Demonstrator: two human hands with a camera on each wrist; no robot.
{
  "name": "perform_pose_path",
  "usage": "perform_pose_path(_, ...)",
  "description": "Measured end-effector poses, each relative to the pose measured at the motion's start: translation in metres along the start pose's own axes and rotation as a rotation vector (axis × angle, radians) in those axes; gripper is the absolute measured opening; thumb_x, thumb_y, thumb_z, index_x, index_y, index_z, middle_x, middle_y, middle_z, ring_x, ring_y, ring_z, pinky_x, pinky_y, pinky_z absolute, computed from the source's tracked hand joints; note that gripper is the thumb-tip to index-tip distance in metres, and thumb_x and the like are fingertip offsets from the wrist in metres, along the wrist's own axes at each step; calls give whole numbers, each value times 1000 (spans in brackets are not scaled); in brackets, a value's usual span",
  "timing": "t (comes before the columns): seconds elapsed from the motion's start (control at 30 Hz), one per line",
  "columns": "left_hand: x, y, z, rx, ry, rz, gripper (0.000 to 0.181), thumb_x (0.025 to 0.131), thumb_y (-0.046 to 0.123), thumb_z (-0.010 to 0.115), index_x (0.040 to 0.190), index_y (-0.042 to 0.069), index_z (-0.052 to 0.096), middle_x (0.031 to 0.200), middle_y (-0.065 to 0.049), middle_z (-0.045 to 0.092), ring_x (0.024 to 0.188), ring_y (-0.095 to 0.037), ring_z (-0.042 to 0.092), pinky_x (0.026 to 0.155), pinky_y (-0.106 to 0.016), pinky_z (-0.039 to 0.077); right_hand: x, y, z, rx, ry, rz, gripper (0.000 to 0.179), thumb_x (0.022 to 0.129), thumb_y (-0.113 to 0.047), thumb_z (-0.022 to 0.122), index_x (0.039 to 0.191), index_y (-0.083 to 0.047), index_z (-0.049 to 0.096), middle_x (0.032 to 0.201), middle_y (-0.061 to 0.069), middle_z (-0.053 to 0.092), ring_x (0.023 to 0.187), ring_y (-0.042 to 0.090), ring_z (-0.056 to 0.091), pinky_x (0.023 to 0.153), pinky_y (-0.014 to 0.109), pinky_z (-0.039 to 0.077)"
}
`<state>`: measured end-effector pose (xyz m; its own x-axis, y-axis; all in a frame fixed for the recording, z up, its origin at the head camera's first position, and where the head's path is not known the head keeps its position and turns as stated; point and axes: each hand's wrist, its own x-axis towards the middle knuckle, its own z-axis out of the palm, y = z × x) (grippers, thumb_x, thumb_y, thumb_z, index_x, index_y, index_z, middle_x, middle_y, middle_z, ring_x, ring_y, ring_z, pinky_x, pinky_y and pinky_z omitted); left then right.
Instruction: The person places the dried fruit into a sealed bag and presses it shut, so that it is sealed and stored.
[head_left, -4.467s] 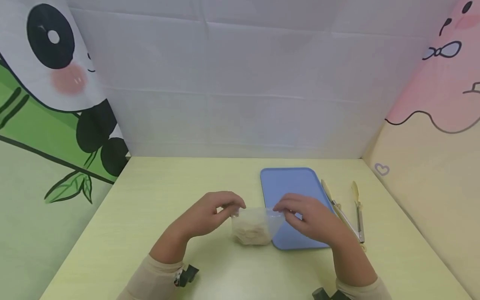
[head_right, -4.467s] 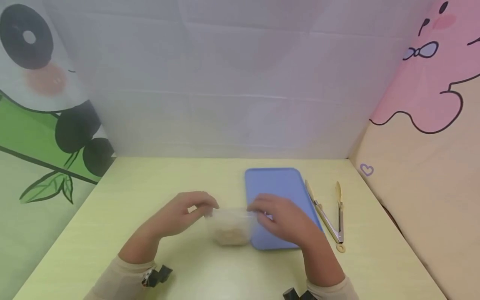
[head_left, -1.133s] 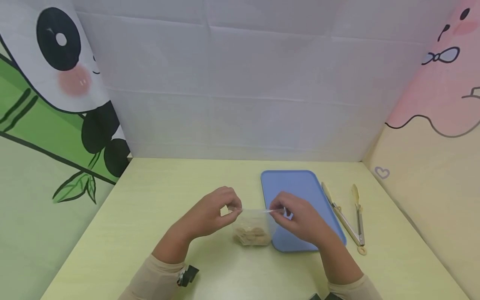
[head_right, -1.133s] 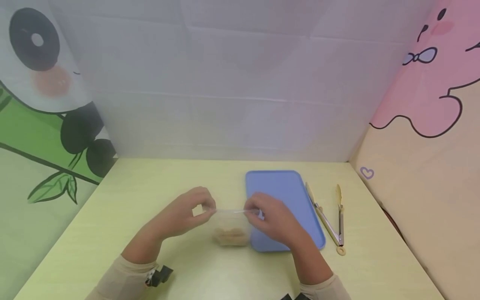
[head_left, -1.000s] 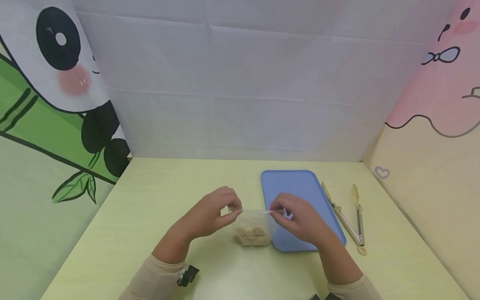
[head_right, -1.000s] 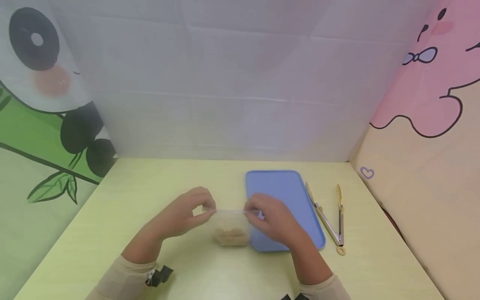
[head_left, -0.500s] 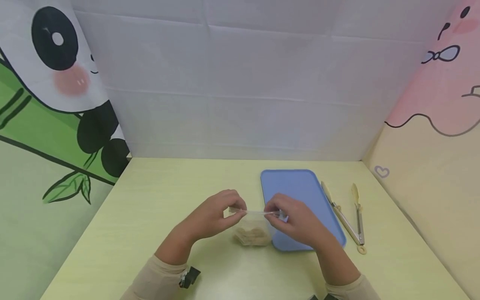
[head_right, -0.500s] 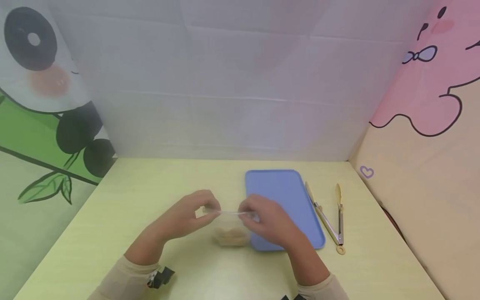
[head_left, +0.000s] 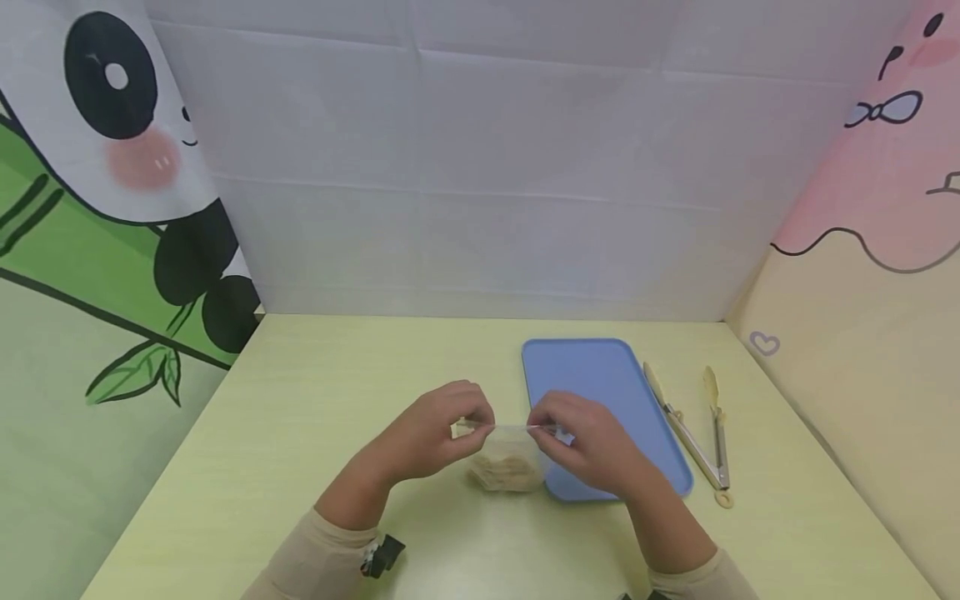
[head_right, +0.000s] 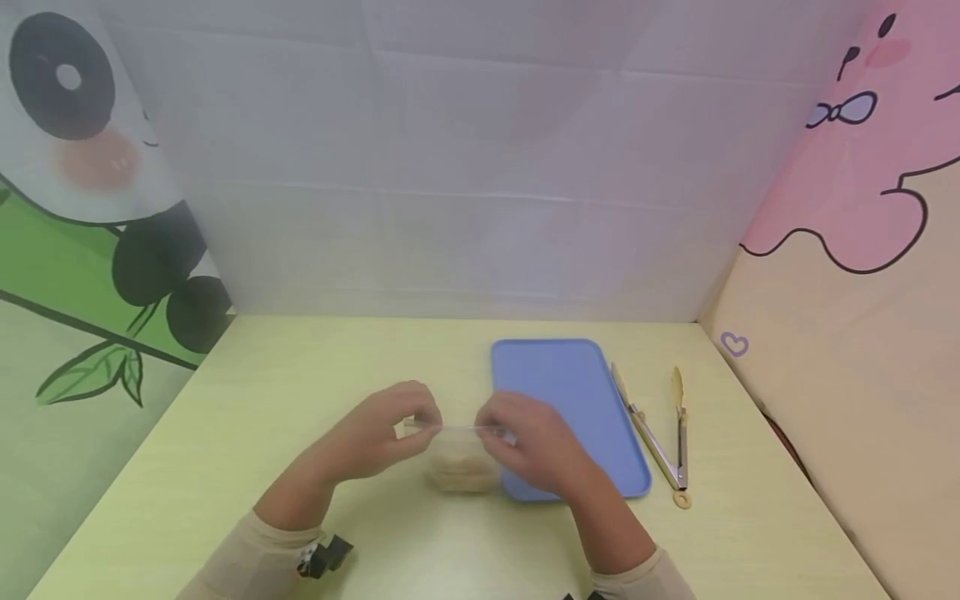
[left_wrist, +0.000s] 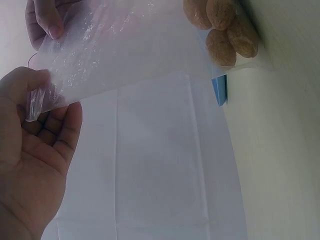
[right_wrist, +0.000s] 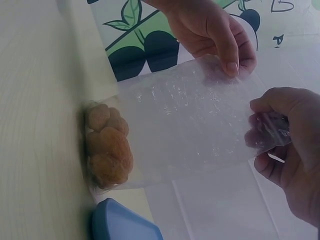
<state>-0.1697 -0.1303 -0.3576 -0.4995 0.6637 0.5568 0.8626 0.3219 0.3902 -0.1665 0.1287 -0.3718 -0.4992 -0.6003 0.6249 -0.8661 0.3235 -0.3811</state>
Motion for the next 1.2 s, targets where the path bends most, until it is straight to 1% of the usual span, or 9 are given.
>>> perform_pose_path(0.2,1,5,1,-4,-27,-53,10,92,10,64,90,17,58,90,10,56,89,-4,55,82,-19,49,0,-2,1,-7,-48,55,10,91,-13,66,98,-18,61,92,-11,60,85,4,57,75,22,51)
perform_pose_path(0.3,2,7,3,10,-34,-54,5,93,14,65,95,16,61,92,10,58,90,-5,57,82,-19,48,1,-5,3,-21,-50,40,10,91,-16,68,98,-18,61,92,-12,59,85,4,59,75,21,51)
perform_pose_path(0.43,4,9,6,45,-32,9,3,94,14,63,97,16,65,93,11,60,87,-8,57,80,-16,45,4,-10,4,-60,-28,-5,8,91,-15,68,95,-18,62,91,-12,60,86,3,61,76,17,50)
perform_pose_path(0.5,4,9,7,67,-30,42,3,95,15,62,96,17,65,92,12,59,86,-7,56,80,-15,44,5,-13,5,-78,-19,-20,8,91,-14,68,96,-17,63,91,-11,61,86,3,61,77,16,49)
perform_pose_path(0.57,5,10,9,85,-25,63,4,95,14,62,95,17,65,92,13,58,86,-5,54,80,-14,43,5,-15,5,-94,-10,-32,7,91,-13,67,96,-17,63,91,-11,61,86,3,61,76,16,49)
perform_pose_path(0.7,7,13,10,114,-21,86,5,94,13,63,95,17,65,91,13,59,87,-3,52,80,-14,44,6,-17,7,-119,18,-66,5,92,-13,64,95,-16,64,90,-9,63,83,4,61,76,16,49)
perform_pose_path(0.93,10,19,10,141,-13,137,13,85,4,67,88,17,65,85,11,59,83,-4,53,78,-16,44,9,-20,10,-123,98,-159,10,83,-4,64,89,-13,66,86,-8,64,78,4,59,73,17,48)
perform_pose_path(1.1,12,24,7,139,2,163,15,83,2,67,84,17,65,82,10,59,82,-6,53,77,-16,44,9,-24,8,-159,104,-158,7,88,-9,63,86,-14,68,83,-8,65,75,6,58,70,22,45)
perform_pose_path(1.2,13,26,6,138,0,162,14,84,2,67,82,16,64,82,10,59,81,-6,53,77,-16,44,8,-26,5,-189,95,-157,6,89,-13,64,86,-15,68,84,-9,66,76,6,57,68,23,43)
